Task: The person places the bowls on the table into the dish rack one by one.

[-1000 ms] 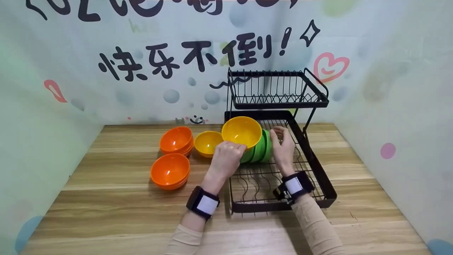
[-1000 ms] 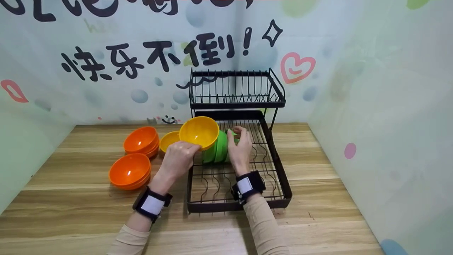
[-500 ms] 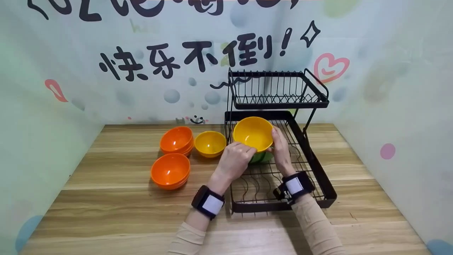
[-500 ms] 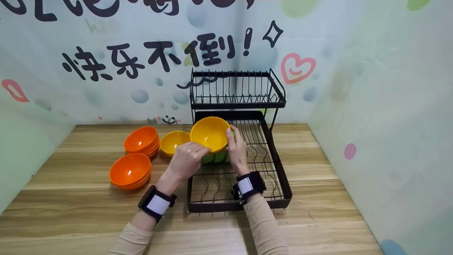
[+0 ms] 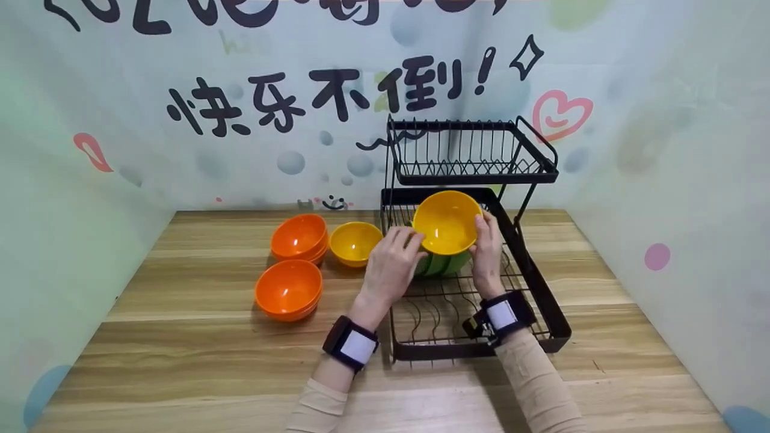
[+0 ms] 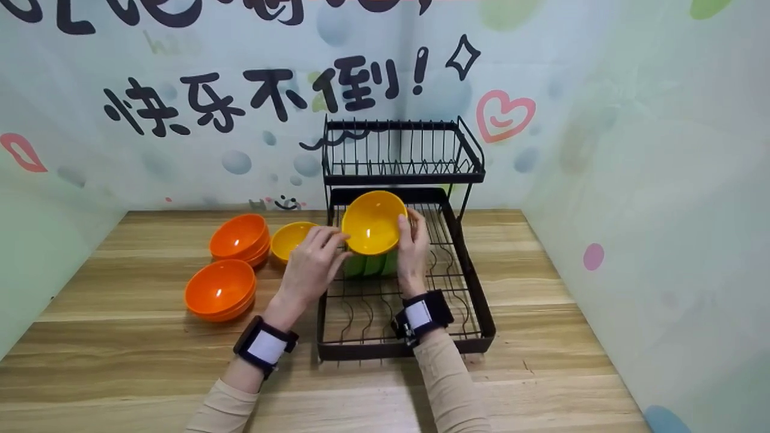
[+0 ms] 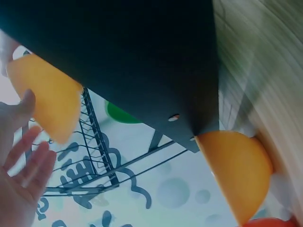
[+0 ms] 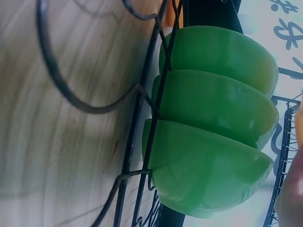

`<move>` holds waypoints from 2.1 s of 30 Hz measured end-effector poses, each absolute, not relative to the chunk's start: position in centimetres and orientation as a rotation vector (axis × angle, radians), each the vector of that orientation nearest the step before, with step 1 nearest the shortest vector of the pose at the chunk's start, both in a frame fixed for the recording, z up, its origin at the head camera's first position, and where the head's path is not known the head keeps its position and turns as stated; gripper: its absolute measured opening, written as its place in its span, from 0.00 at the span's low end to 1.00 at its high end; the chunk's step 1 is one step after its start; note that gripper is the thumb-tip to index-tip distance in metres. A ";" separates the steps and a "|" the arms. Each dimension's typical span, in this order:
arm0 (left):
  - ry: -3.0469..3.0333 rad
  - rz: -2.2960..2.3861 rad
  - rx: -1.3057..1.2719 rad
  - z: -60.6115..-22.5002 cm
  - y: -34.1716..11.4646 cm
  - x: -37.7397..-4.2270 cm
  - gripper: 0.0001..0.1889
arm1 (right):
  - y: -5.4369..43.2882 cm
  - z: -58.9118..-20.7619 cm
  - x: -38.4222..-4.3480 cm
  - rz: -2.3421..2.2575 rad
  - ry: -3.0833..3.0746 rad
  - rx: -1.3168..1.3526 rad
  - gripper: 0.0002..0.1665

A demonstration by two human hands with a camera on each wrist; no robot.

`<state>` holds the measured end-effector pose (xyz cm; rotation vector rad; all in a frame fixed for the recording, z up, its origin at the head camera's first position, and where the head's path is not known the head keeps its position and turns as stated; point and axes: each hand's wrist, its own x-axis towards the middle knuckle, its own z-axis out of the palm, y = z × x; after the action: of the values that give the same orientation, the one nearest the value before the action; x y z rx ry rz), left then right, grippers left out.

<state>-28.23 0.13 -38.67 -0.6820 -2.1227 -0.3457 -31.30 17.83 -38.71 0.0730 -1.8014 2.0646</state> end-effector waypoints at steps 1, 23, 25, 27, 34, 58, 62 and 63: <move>-2.149 -0.353 -0.634 -38.8 0.0 -28.3 0.13 | 17.9 -38.7 -31.3 2.061 -1.779 0.052 0.29; -2.652 -0.358 -0.165 -41.7 -2.0 -28.9 0.20 | 18.6 -38.7 -31.7 1.928 -1.499 -0.225 0.24; -2.654 -0.371 -0.179 -41.8 -2.0 -28.9 0.21 | 18.6 -38.7 -31.8 1.912 -1.480 -0.247 0.23; -2.653 -0.372 -0.188 -42.0 -2.0 -29.0 0.21 | 18.6 -38.7 -31.8 1.897 -1.460 -0.259 0.22; -2.633 -0.369 -0.239 -42.3 -2.0 -29.1 0.17 | 18.5 -38.6 -31.9 1.899 -1.374 -0.260 0.20; -2.617 -0.378 -0.295 -42.5 -2.0 -29.2 0.14 | 19.9 -38.3 -32.0 1.800 -1.518 -0.242 0.27; -2.614 -0.375 -0.297 -42.6 -2.0 -29.2 0.14 | 20.4 -38.2 -32.1 1.777 -1.546 -0.268 0.27; -2.611 -0.376 -0.299 -42.6 -2.0 -29.2 0.14 | 20.5 -38.1 -32.1 1.772 -1.554 -0.273 0.28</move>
<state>-29.20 -2.02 -42.59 -0.2985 -2.6112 -0.3760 -32.12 20.50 -38.13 -0.2726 -1.5544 1.7725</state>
